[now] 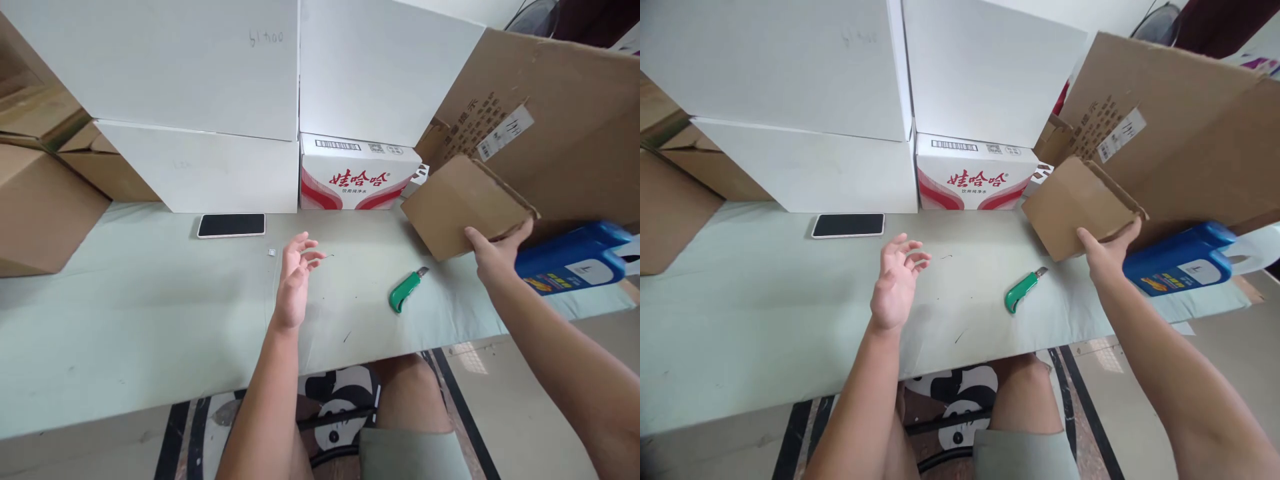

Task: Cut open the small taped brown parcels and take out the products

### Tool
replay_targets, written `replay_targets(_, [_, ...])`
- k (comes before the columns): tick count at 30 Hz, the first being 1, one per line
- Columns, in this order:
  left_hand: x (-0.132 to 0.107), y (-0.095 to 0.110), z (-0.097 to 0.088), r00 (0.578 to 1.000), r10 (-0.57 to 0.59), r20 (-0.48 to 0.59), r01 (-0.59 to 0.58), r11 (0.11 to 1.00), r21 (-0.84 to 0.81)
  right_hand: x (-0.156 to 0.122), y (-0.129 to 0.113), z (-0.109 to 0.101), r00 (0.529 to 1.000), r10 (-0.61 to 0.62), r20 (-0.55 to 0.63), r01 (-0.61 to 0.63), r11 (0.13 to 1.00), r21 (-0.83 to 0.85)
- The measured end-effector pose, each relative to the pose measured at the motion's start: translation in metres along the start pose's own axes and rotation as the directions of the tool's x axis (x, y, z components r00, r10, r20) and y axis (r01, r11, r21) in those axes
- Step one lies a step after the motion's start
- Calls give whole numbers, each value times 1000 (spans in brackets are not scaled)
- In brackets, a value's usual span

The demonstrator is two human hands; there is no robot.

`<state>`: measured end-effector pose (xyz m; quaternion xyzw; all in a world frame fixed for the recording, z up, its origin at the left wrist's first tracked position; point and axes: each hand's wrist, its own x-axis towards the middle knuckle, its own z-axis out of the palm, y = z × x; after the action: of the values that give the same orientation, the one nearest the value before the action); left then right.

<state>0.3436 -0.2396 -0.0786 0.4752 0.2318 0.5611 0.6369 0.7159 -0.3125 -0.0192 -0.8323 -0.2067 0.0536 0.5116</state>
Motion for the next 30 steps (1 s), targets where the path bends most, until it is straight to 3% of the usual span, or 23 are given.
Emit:
replay_targets(3, [-2, 0, 4, 1000, -5, 16, 4, 999, 42, 28, 6, 27, 980, -195, -46, 185, 970, -158])
replay_targets(8, [2, -3, 4, 1000, 11, 2, -11, 998, 67, 45, 2, 52, 991, -122, -58, 107, 971, -213])
replay_targets(14, [14, -10, 9, 999, 44, -25, -43, 999, 30, 56, 8, 52, 976, -50, -211, 3, 976, -219])
replay_targets(18, [16, -13, 15, 999, 32, -26, -31, 999, 15, 57, 21, 56, 981, -135, -140, 104, 973, -208])
replay_targets(22, [15, -16, 19, 999, 35, -9, -35, 999, 23, 56, 17, 69, 978, -203, -47, 191, 963, -188])
replay_targets(30, [16, -16, 13, 997, 73, -34, -74, 997, -28, 68, -9, 77, 983, -4, -186, -49, 960, -276])
